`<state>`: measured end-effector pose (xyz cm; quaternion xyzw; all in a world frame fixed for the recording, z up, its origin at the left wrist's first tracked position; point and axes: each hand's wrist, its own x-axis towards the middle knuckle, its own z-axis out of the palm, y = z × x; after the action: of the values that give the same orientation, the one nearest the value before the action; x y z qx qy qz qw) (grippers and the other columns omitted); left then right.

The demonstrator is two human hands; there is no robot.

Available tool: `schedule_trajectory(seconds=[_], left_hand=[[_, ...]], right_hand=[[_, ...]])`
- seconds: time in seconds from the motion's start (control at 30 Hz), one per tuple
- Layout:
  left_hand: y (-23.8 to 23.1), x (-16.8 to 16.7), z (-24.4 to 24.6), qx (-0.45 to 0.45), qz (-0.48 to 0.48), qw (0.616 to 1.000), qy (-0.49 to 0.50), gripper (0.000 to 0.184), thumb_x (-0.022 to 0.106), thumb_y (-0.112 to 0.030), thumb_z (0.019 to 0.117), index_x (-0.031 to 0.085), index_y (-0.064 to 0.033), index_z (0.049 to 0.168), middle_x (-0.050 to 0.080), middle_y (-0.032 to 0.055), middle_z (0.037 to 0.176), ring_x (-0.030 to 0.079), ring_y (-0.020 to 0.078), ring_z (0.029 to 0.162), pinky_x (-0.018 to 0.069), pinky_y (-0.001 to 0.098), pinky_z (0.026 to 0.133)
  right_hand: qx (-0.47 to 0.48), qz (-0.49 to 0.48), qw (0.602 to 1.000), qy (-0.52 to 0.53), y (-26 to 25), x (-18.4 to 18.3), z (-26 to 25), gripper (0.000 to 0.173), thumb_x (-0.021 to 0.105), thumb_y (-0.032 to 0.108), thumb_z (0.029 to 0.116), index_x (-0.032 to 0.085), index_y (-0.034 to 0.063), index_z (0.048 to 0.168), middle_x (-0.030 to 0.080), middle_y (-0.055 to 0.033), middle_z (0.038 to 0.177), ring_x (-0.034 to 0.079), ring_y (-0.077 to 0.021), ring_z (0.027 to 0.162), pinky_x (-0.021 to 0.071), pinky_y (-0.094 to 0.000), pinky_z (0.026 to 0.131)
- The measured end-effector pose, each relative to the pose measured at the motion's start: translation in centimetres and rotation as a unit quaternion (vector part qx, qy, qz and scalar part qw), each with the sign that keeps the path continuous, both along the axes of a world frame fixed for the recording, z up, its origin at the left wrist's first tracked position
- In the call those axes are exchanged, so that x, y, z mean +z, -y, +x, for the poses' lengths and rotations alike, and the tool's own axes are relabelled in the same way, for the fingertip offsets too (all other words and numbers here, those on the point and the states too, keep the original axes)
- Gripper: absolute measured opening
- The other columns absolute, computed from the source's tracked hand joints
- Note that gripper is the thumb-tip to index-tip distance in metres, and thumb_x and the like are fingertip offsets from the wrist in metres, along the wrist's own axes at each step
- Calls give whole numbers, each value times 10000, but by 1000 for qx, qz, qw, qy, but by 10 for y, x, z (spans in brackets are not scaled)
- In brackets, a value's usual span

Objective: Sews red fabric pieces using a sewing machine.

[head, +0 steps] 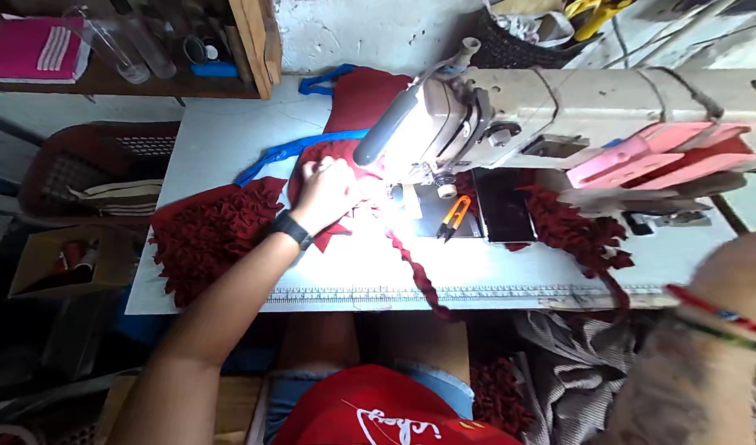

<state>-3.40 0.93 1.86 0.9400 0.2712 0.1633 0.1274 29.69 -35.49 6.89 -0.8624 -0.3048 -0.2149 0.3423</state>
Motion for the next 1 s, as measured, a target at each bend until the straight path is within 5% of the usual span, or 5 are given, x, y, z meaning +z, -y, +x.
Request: schedule_trajectory(seconds=[0.17, 0.4, 0.5, 0.77, 1.0], left_hand=[[-18, -7, -56, 28, 2, 997, 71, 180, 684, -268, 907, 749, -104, 947, 718, 94, 1125, 616, 308, 1193, 370, 615, 1058], [-17, -11, -57, 10, -9, 995, 99, 156, 663, -254, 919, 743, -124, 951, 704, 65, 1204, 605, 253, 1231, 350, 572, 1103], [-18, -13, -57, -10, -16, 994, 108, 156, 647, -258, 912, 735, -130, 921, 709, 50, 1174, 610, 237, 1213, 356, 563, 1097], [-16, -10, -59, -25, -27, 992, 120, 143, 672, -254, 893, 722, -121, 905, 714, 49, 1158, 619, 227, 1194, 356, 546, 1095], [-15, -10, -61, -32, -27, 992, 118, 121, 684, -238, 892, 720, -123, 897, 705, 51, 1144, 612, 242, 1177, 363, 555, 1086]], right_hand=[[368, -209, 904, 65, -96, -30, -104, 382, 466, 161, 1029, 689, 66, 1324, 661, -165, 1350, 611, -418, 1219, 449, -618, 1035], [353, -233, 901, 94, -151, -35, -124, 198, 552, 89, 1015, 727, 12, 1064, 711, -212, 1094, 645, -445, 1103, 496, -625, 899], [354, -241, 903, 23, -157, -29, -168, 179, 575, 43, 1003, 672, -18, 1140, 682, -240, 993, 698, -434, 892, 561, -622, 741], [402, -207, 889, 67, -209, -36, -227, 282, 544, 129, 1043, 654, 17, 1277, 644, -209, 1254, 621, -391, 1165, 523, -552, 952], [391, -227, 890, 57, -208, -30, -231, 258, 549, 98, 1033, 667, 14, 1246, 671, -202, 1224, 653, -376, 1139, 520, -564, 961]])
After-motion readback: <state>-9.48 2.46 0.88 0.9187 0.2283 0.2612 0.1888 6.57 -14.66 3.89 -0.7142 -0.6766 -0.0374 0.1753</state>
